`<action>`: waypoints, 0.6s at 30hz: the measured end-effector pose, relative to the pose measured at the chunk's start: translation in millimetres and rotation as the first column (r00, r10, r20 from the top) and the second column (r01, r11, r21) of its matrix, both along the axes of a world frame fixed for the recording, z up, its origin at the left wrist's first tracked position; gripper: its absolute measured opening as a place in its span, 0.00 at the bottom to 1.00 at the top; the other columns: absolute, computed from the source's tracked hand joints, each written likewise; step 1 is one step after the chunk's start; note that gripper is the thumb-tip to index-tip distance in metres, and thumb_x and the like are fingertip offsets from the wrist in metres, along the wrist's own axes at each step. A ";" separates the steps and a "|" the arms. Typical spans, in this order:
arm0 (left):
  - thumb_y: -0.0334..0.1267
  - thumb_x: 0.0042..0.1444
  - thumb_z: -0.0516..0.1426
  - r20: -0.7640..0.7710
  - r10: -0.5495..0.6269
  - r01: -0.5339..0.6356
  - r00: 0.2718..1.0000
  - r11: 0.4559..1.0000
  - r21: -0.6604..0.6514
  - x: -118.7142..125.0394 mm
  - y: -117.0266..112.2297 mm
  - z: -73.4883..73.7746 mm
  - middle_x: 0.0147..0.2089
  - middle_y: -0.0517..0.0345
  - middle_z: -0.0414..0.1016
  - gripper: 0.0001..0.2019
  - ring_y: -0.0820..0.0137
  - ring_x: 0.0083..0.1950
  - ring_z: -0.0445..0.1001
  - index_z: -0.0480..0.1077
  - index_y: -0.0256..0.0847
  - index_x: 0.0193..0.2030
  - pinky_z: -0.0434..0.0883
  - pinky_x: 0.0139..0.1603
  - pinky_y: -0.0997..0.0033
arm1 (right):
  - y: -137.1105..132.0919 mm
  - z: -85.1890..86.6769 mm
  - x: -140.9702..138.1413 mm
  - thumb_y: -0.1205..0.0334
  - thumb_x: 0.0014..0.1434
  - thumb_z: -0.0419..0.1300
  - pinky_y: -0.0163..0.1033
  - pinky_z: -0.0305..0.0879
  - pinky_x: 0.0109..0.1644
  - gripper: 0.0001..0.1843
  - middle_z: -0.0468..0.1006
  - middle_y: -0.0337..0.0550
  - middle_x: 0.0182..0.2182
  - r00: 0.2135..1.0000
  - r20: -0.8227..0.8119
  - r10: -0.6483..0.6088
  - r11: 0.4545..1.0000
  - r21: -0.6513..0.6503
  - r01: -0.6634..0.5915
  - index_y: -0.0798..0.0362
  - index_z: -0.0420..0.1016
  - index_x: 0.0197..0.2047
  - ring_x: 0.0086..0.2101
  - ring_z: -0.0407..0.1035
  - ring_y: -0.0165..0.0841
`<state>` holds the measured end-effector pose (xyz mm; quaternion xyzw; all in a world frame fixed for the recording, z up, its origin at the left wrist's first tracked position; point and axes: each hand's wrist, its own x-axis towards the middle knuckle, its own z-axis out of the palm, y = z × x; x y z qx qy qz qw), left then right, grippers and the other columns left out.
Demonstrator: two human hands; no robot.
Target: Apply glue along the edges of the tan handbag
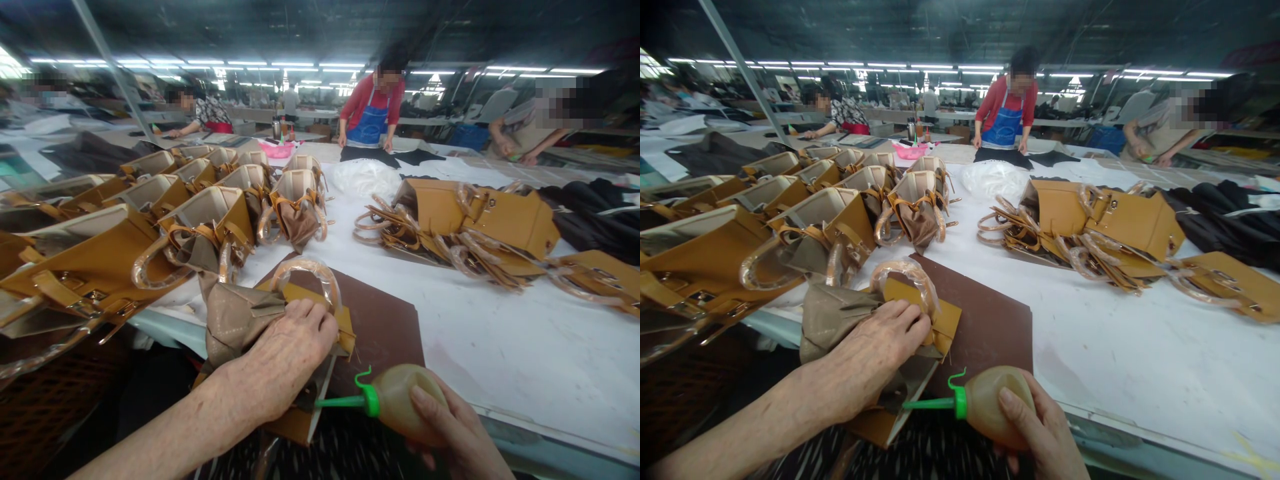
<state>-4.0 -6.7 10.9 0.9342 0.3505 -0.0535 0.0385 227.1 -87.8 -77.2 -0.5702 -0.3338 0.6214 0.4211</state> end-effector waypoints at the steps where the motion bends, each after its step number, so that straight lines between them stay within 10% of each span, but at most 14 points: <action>1: 0.25 0.28 0.56 -0.009 0.000 0.000 1.000 1.000 -0.003 -0.2 -0.3 0.5 0.43 0.52 0.59 0.31 0.61 0.41 0.57 0.56 0.35 0.46 0.65 0.45 0.60 | -0.4 -0.7 0.2 0.45 0.53 0.57 0.31 0.53 0.15 0.23 0.70 0.40 0.20 1.000 -0.004 -0.001 1.000 -0.002 0.001 0.56 0.64 0.43 0.19 0.63 0.32; 18: 0.26 0.33 0.55 -0.004 -0.018 0.018 1.000 0.999 0.051 -1.9 -0.9 -2.9 0.42 0.50 0.60 0.27 0.61 0.41 0.57 0.57 0.32 0.46 0.64 0.43 0.60 | -12.9 4.9 -6.7 0.44 0.52 0.57 0.29 0.53 0.15 0.24 0.72 0.42 0.21 0.998 -0.030 0.059 0.997 -0.051 -0.060 0.56 0.65 0.41 0.18 0.65 0.30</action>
